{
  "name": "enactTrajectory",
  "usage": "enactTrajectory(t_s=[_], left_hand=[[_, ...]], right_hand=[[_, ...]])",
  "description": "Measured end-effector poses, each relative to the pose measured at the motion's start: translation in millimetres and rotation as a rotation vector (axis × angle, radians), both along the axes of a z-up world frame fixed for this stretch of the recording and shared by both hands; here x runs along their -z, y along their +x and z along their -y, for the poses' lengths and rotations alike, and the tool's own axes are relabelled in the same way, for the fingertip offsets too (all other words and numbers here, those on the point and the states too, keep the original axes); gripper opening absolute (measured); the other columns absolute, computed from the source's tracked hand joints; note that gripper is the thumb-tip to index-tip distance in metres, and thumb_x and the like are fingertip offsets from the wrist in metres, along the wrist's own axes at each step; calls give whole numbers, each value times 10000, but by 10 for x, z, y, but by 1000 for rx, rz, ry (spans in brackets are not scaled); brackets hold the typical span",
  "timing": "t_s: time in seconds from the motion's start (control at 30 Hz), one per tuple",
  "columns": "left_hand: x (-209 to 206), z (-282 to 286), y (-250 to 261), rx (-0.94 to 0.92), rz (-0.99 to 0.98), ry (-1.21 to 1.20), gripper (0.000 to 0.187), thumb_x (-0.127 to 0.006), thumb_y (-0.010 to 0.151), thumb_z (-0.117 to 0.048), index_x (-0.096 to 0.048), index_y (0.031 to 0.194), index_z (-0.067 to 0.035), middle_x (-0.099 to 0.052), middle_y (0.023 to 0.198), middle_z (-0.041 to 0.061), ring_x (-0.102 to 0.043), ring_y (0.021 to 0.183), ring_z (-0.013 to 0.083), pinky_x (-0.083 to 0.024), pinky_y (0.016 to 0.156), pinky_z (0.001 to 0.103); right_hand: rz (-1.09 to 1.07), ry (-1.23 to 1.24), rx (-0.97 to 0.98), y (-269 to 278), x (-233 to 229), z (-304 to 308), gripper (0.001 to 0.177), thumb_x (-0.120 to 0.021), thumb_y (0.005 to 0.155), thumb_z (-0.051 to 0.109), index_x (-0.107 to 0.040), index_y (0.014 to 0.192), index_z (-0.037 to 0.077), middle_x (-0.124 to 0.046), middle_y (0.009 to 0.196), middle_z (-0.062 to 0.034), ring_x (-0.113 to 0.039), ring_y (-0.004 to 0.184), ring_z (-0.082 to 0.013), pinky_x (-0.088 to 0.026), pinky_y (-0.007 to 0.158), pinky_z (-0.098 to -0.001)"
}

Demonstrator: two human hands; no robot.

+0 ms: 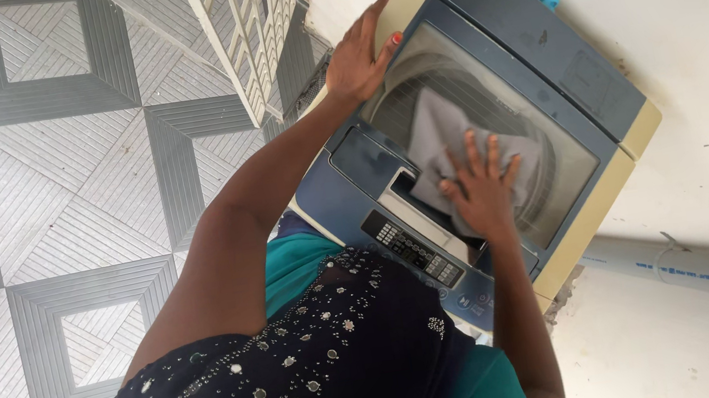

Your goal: The person cleans a washing machine by wiping its lid, control panel, and top exterior surfaces with a cloth.

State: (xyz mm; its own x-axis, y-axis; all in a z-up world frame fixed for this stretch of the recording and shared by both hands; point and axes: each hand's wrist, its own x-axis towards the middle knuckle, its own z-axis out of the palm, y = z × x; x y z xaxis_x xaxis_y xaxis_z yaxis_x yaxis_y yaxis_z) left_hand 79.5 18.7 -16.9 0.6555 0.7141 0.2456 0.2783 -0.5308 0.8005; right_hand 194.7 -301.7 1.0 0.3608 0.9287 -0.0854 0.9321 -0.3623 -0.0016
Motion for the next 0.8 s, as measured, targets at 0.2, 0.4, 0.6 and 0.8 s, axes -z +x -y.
enactTrajectory(t_s=[0.2,0.4,0.6,0.8], left_hand=[[-173,696,-505,259,162,-14,733,-275,1033,-662,-413,1567,-181,-451,1651,102,-207,1586,421,-141,1291,559],[-135,1102,-1284,295,-252,127,686,-344,1028,-635,-380,1595,-252,-412,1622,69,-215,1576,323,-66,1285,561],[72,1527,-1856,122,-315,317,747,-354,1033,-620,-296,1648,-200,-275,1719,74,-192,1585,296,-44,1280,560],[123,2352,-2042,42,-327,257,797,-331,1032,-646,-224,1648,-151,-264,1706,71,-189,1585,273,-37,1260,592]], right_hand=[[35,127,-196,-1260,-97,-158,669,-317,993,702,-443,1569,385,-265,1703,-55,-123,1570,-395,28,1178,-728],[-23,93,-328,-1230,115,-799,655,-481,1047,571,-475,1549,150,-375,1635,-120,-188,1587,-325,-83,1283,-621],[-131,85,-439,-1443,76,-748,795,-537,984,517,-384,1592,27,-312,1638,-175,-184,1557,-336,-122,1275,-512],[-286,110,-540,-1740,98,150,697,-588,1021,479,-382,1541,64,-258,1662,-252,-216,1540,-419,-179,1254,-524]])
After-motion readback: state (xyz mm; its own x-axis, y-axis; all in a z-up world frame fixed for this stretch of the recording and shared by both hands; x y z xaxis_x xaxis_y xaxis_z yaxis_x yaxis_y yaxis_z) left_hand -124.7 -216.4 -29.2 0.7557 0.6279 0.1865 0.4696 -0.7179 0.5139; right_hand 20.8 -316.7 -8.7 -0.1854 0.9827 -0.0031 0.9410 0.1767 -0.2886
